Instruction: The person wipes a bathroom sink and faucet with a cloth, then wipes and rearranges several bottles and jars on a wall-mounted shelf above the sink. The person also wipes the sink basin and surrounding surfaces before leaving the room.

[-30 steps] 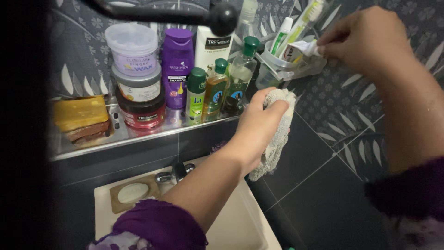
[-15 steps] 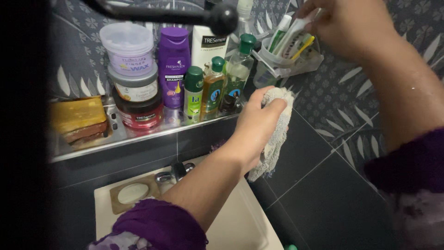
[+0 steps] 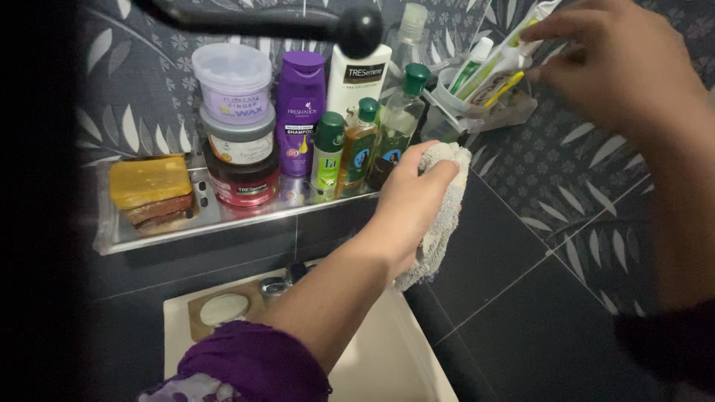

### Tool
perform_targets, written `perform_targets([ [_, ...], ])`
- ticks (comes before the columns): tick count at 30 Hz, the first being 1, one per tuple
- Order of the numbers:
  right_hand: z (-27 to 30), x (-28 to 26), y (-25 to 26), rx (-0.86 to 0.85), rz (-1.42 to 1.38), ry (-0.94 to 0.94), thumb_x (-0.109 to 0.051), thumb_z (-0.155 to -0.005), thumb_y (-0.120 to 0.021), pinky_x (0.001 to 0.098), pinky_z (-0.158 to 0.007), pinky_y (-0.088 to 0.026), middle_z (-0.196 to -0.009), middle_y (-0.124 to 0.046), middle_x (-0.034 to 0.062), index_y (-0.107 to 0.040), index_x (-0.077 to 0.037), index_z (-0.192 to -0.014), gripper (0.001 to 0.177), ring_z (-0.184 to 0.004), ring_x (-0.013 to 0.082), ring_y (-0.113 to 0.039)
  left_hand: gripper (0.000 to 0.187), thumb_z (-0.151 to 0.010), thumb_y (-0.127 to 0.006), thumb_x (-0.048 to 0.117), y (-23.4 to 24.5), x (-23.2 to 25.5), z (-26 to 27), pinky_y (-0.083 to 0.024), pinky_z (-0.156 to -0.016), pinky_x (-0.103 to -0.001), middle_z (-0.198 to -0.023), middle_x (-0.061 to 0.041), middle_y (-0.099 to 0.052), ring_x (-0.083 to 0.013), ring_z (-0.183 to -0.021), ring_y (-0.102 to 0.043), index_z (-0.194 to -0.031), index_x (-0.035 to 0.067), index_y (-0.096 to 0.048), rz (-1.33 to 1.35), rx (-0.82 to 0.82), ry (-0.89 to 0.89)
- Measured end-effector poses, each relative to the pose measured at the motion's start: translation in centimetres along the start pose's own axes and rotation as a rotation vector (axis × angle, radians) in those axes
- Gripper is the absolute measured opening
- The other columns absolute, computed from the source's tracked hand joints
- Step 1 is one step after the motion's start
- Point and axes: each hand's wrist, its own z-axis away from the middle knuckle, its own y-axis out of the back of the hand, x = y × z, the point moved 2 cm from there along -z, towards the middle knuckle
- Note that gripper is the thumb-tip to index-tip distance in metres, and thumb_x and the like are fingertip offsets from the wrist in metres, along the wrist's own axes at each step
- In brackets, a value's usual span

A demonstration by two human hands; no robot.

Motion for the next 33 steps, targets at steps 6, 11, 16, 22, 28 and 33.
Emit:
perform_targets([
  [6, 0.2, -1.1, -1.6, -0.026, -0.193, -0.250, -0.017, -0.092, -0.077, 0.0383, -0.074, -0.056, -0.099, -0.074, 0.0098, -0.077, -0.012, -0.117, 0.025, -0.085, 0.0244, -0.073, 0.049, -0.087, -0.060, 0.023, -0.5, -1.2, -0.1, -0.053, -0.057, -0.035, -0.093, -0.010, -0.067, -0.0180, -0.069, -0.064, -0.135, 0.013, -0.058, -0.037, -0.010, 0.027],
  [11, -2.7, -1.4, -6.9, -0.207, -0.092, -0.061, -0.027, -0.088, -0.078, 0.0443, -0.081, -0.057, -0.092, -0.077, 0.0118, -0.080, -0.016, -0.115, 0.029, -0.084, 0.0309, -0.074, 0.046, -0.089, -0.061, 0.020, -1.5, -2.7, 0.0, -0.055, -0.064, -0.031, -0.097, -0.007, -0.070, -0.0134, -0.077, -0.067, -0.133, 0.008, -0.059, -0.052, -0.029, -0.059],
  [16, -4.2, -1.6, -9.7, -0.366, 0.133, -0.061, -0.026, -0.083, -0.075, 0.0473, -0.078, -0.057, -0.099, -0.077, 0.0129, -0.082, -0.024, -0.112, 0.030, -0.089, 0.0355, -0.071, 0.047, -0.086, -0.060, 0.020, -1.1, -2.8, 1.1, -0.051, -0.056, -0.034, -0.089, -0.008, -0.066, -0.0159, -0.068, -0.062, -0.132, 0.010, -0.059, 0.014, -0.033, 0.033],
  [22, -4.6, -2.2, -9.8, -0.428, 0.219, -0.062, -0.024, -0.084, -0.074, 0.0462, -0.076, -0.058, -0.102, -0.077, 0.0100, -0.081, -0.030, -0.115, 0.032, -0.091, 0.0333, -0.072, 0.047, -0.086, -0.060, 0.021, -0.6, -2.1, 1.1, -0.053, -0.057, -0.033, -0.088, -0.008, -0.067, -0.0161, -0.067, -0.064, -0.132, 0.012, -0.058, -0.010, 0.009, 0.019],
  [28, -3.7, -1.9, -9.6, -0.422, 0.157, -0.131, -0.023, -0.083, -0.074, 0.0453, -0.078, -0.057, -0.099, -0.077, 0.0081, -0.081, -0.035, -0.114, 0.034, -0.090, 0.0320, -0.072, 0.047, -0.087, -0.061, 0.022, -0.7, -2.3, 1.0, -0.053, -0.056, -0.032, -0.089, -0.007, -0.068, -0.0157, -0.066, -0.065, -0.132, 0.012, -0.059, -0.031, 0.010, 0.021],
  [33, -3.1, -1.1, -9.4, -0.394, 0.107, -0.105, -0.026, -0.082, -0.076, 0.0447, -0.079, -0.057, -0.099, -0.077, 0.0072, -0.081, -0.035, -0.115, 0.034, -0.091, 0.0300, -0.072, 0.047, -0.086, -0.062, 0.022, -0.8, -2.5, 1.3, -0.053, -0.056, -0.032, -0.089, -0.008, -0.068, -0.0160, -0.067, -0.065, -0.132, 0.011, -0.060, -0.060, 0.006, 0.032],
])
